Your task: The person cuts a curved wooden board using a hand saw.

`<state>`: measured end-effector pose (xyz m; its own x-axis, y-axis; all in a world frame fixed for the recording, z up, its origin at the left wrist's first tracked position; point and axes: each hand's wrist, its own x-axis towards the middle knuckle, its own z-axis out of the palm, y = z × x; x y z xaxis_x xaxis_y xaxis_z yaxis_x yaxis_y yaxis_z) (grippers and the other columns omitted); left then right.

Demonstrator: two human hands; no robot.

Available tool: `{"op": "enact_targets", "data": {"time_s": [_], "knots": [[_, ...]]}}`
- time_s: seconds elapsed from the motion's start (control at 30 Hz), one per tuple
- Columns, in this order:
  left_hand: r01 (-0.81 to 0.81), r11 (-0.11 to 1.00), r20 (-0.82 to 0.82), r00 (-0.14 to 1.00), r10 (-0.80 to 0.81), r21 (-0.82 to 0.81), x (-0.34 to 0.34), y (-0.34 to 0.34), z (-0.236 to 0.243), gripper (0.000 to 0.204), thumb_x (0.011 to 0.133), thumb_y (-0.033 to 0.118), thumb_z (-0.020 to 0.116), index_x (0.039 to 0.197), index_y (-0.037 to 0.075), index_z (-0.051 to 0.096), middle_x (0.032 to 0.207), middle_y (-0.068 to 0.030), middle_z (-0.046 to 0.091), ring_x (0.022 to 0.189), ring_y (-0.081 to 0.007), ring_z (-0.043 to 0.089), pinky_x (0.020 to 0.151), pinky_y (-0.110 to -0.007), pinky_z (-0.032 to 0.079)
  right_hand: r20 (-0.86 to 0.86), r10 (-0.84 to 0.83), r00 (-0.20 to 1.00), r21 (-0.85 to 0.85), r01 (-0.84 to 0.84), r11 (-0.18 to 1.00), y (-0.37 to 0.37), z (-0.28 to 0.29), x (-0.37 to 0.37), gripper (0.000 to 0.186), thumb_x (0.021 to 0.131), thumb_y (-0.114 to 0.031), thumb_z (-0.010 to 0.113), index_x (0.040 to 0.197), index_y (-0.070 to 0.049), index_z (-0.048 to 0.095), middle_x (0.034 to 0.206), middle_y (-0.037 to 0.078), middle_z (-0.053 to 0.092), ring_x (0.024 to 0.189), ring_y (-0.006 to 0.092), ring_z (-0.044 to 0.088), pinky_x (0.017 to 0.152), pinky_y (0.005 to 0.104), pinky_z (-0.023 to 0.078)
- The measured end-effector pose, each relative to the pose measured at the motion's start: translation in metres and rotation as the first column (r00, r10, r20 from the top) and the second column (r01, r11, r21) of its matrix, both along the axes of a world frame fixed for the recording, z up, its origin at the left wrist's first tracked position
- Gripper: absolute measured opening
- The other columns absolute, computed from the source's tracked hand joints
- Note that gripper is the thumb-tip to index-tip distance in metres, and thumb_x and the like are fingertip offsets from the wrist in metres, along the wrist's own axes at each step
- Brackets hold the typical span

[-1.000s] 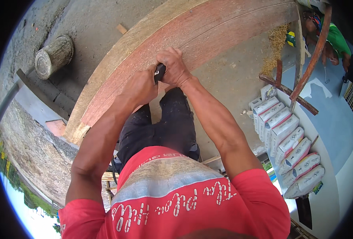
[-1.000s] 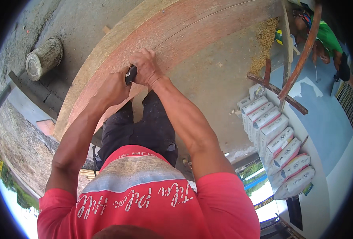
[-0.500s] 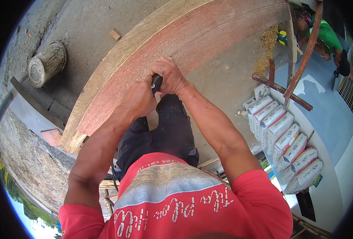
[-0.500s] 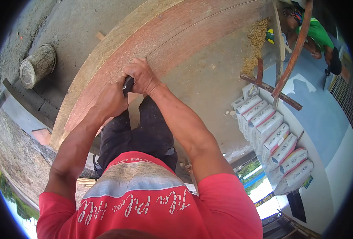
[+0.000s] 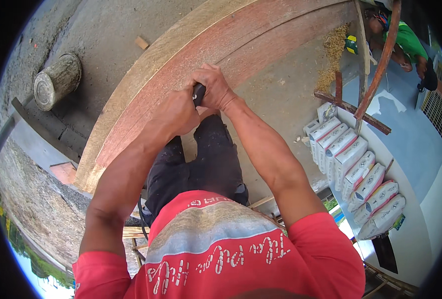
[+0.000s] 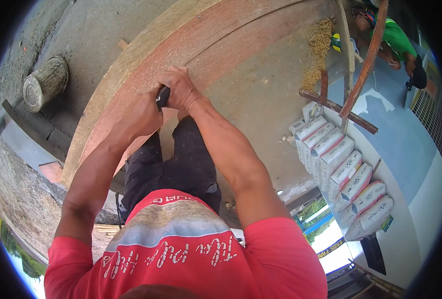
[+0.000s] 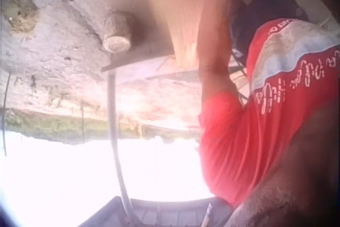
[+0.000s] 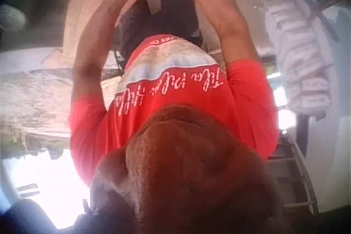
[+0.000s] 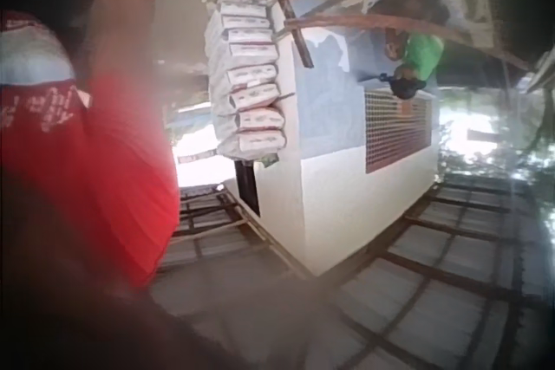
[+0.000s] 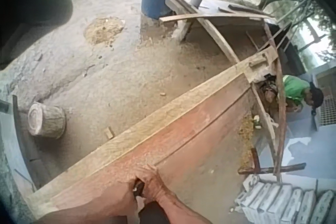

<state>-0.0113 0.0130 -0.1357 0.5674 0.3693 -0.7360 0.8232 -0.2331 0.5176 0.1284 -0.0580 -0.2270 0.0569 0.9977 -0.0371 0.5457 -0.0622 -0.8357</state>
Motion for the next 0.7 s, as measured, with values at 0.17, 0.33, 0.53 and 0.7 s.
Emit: {"op": "enact_targets", "data": {"time_s": [0.17,0.33,0.53,0.7], "knots": [[-0.035,0.996,-0.033,0.999,0.032,-0.081,-0.043,-0.002,0.081,0.051,0.081,0.007,0.065,0.129,-0.005,0.053,0.085,-0.0341,0.067,0.085,-0.0523,0.066,0.077,-0.057,0.052,-0.11,0.063,0.992,0.011,-0.062,0.998,-0.025,0.064,-0.049,0.031,0.062,-0.028,0.081,0.076,-0.016,0.056,0.081,0.003,0.06,0.091,0.03,0.059,0.088,0.0457,0.039],[-0.078,0.983,-0.185,0.982,0.046,-0.166,-0.109,-0.019,0.184,0.063,0.077,0.006,0.068,0.137,-0.005,0.048,0.082,-0.0338,0.067,0.079,-0.0521,0.066,0.074,-0.057,0.053,-0.219,0.09,0.971,0.129,-0.063,0.99,-0.035,0.164,-0.112,0.025,0.058,-0.016,0.076,0.076,-0.012,0.059,0.082,0.004,0.059,0.091,0.0265,0.058,0.09,0.0442,0.038],[-0.029,0.999,-0.008,1.0,0.029,-0.037,-0.011,-0.001,0.01,0.049,0.078,0.0,0.059,0.127,-0.001,0.058,0.09,-0.0333,0.067,0.087,-0.0504,0.066,0.077,-0.054,0.051,-0.007,0.004,1.0,-0.051,-0.004,0.999,-0.004,0.019,-0.011,0.028,0.062,-0.022,0.081,0.074,-0.017,0.056,0.078,0.002,0.059,0.088,0.0284,0.059,0.089,0.0445,0.039],[-0.057,0.996,-0.031,0.998,0.055,-0.068,-0.051,-0.005,0.082,0.054,0.077,0.002,0.062,0.13,-0.003,0.055,0.088,-0.0349,0.067,0.088,-0.0515,0.066,0.079,-0.055,0.052,-0.118,0.056,0.991,-0.001,-0.057,0.998,-0.024,0.069,-0.058,0.029,0.063,-0.023,0.081,0.077,-0.016,0.058,0.08,0.003,0.06,0.092,0.0312,0.059,0.089,0.0464,0.039]]}}
